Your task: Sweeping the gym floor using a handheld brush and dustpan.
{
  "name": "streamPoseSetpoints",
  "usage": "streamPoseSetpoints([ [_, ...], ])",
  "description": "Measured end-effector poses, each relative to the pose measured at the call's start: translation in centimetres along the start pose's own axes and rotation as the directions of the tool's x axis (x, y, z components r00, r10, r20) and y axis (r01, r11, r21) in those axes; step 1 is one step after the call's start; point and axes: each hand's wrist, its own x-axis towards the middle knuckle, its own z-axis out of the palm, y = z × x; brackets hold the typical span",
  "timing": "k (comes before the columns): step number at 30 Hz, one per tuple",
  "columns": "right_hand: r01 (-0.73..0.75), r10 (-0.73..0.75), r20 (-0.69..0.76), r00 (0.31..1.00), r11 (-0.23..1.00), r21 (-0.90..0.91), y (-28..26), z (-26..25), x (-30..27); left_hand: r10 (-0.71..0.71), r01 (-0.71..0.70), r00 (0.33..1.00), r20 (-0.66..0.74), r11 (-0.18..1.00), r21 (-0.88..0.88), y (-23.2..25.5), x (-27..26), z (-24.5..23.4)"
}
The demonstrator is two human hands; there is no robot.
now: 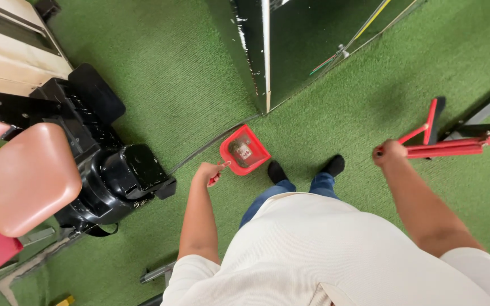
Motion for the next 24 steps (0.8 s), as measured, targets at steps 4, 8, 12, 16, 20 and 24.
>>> streamPoseSetpoints([
  [4, 0.027, -0.036, -0.042, 0.998, 0.981, -0.191, 8.1, 0.5, -9.3, 0.009, -0.008, 1.000, 0.018, 0.999, -0.042, 0.7, -0.3, 1.4],
  [8, -0.321, 0.565, 0.181, 0.805, 0.672, -0.668, 16.3, -2.5, -13.1, 0.093, -0.094, 0.996, -0.014, 0.996, -0.007, 1.6, -1.8, 2.4],
  [12, -0.364, 0.851, 0.121, 0.511, 0.341, -0.867, 18.6, -2.6, -14.0, 0.083, -0.082, 0.996, -0.029, 0.996, 0.041, 2.5, -4.4, 2.7],
  [16, -0.302, 0.852, 0.138, 0.505, 0.325, -0.896, 11.6, -2.0, -16.0, 0.104, -0.103, 0.994, 0.029, 0.994, -0.019, 0.8, -4.0, 3.6],
  [20, -0.457, 0.909, 0.230, 0.348, 0.379, -0.805, 5.0, -5.0, -17.3, 0.135, -0.139, 0.989, 0.056, 0.988, 0.067, 0.8, -8.3, 4.6],
  [24, -0.470, 0.872, 0.315, 0.374, 0.471, -0.746, -0.5, -8.9, -17.7, 0.115, -0.136, 0.986, 0.122, 0.975, 0.175, 2.9, -12.9, 5.4],
])
